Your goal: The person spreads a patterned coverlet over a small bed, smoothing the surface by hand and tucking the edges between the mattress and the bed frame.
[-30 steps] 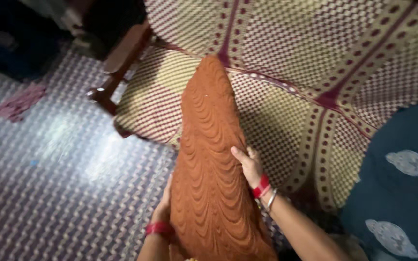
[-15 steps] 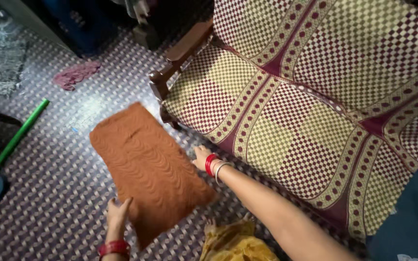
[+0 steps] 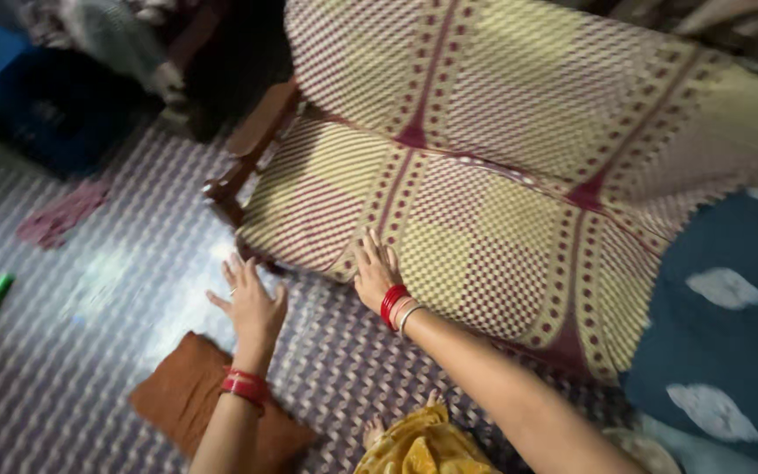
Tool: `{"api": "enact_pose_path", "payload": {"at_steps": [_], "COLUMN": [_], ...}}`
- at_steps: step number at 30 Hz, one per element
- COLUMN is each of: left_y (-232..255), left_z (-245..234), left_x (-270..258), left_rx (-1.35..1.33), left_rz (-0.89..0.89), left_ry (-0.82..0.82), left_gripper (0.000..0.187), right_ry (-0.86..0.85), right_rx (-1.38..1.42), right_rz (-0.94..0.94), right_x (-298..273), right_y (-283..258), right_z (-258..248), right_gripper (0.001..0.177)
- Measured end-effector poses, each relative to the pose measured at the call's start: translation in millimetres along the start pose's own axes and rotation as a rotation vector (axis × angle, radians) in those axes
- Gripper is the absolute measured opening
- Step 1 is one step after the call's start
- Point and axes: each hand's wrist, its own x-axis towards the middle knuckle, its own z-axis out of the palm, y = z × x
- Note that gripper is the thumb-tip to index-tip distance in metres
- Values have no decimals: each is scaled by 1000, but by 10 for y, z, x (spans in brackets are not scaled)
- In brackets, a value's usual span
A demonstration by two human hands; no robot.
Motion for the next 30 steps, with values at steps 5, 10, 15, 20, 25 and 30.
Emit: {"api": "enact_pose_path", "payload": {"at_steps": [5, 10, 15, 20, 25, 30], "left_y": [1232, 2241, 3339, 4609, 5716, 6708], "left_z": [-22, 135, 414, 669, 704, 745], "left_x": [474, 906, 1161, 898, 265, -383], "left_rx": [43, 144, 175, 147, 164, 173], "left_rz": [298, 545, 715, 841, 926, 1074], "left_ry": [-5, -91, -192, -204, -309, -455], "left_gripper": [82, 91, 95, 97, 96, 91], "right_ry": [74, 166, 238, 177, 181, 299], "right_rx": [-165, -88, -132, -203, -276, -247], "right_rz": [81, 158, 139, 251, 363, 487], "right_x": [-181, -351, -605, -1021, -1713, -2592], "right_y": [669, 1284, 1991, 2785, 3591, 4559], "right_z": [-695, -1537, -2192, -2828, -3349, -3608], "right_gripper": [65, 68, 68, 80, 83, 86]}}
